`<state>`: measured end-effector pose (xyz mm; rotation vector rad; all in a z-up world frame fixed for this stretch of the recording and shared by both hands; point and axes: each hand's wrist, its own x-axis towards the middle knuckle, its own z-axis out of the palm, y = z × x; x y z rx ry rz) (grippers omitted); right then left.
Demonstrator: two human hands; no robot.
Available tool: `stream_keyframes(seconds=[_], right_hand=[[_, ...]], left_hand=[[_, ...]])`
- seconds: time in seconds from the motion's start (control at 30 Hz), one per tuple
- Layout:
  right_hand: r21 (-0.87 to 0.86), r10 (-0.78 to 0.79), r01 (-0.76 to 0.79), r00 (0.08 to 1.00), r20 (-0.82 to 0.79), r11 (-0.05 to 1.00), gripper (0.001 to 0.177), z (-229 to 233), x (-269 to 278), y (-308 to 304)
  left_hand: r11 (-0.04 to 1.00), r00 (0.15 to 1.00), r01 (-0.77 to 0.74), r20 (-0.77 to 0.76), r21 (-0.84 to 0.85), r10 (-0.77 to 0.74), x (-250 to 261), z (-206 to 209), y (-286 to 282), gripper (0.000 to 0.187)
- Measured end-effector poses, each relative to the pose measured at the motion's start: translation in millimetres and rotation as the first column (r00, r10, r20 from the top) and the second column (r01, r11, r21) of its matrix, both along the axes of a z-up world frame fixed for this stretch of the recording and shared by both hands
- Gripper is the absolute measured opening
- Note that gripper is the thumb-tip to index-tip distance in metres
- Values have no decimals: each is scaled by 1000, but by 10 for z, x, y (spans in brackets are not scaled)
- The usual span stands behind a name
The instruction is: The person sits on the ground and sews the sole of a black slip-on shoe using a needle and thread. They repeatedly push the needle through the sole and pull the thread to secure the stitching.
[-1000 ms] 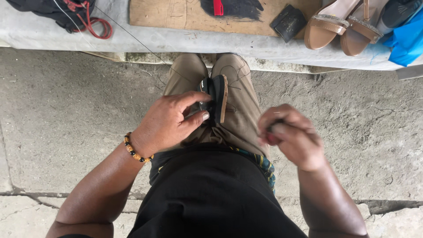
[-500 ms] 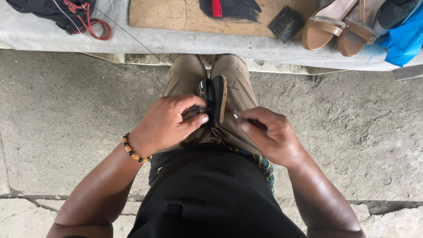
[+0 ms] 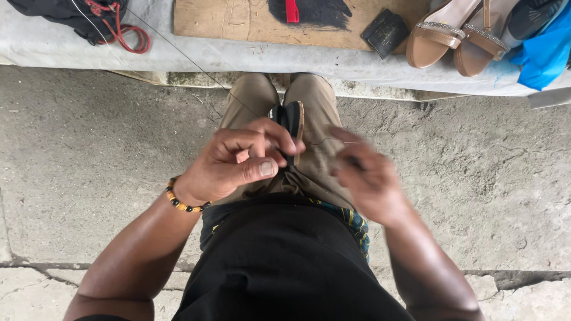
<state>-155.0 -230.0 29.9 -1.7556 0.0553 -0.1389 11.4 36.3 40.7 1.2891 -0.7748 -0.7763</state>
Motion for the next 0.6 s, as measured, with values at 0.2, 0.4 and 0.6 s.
stream_keyframes(seconds=[0.2, 0.4, 0.6], right_hand=[[-392, -150, 113, 987, -64, 913, 23, -391, 235, 284], [-433, -55, 52, 998, 6, 900, 28, -415, 267, 324], [-390, -65, 77, 997, 44, 918, 34, -542, 283, 377]], left_hand=[[998, 998, -56, -18, 9, 57, -40, -164, -116, 19], [840, 832, -163, 529, 518, -165, -16, -119, -132, 20], [761, 728, -405, 682, 507, -66, 47, -242, -66, 56]])
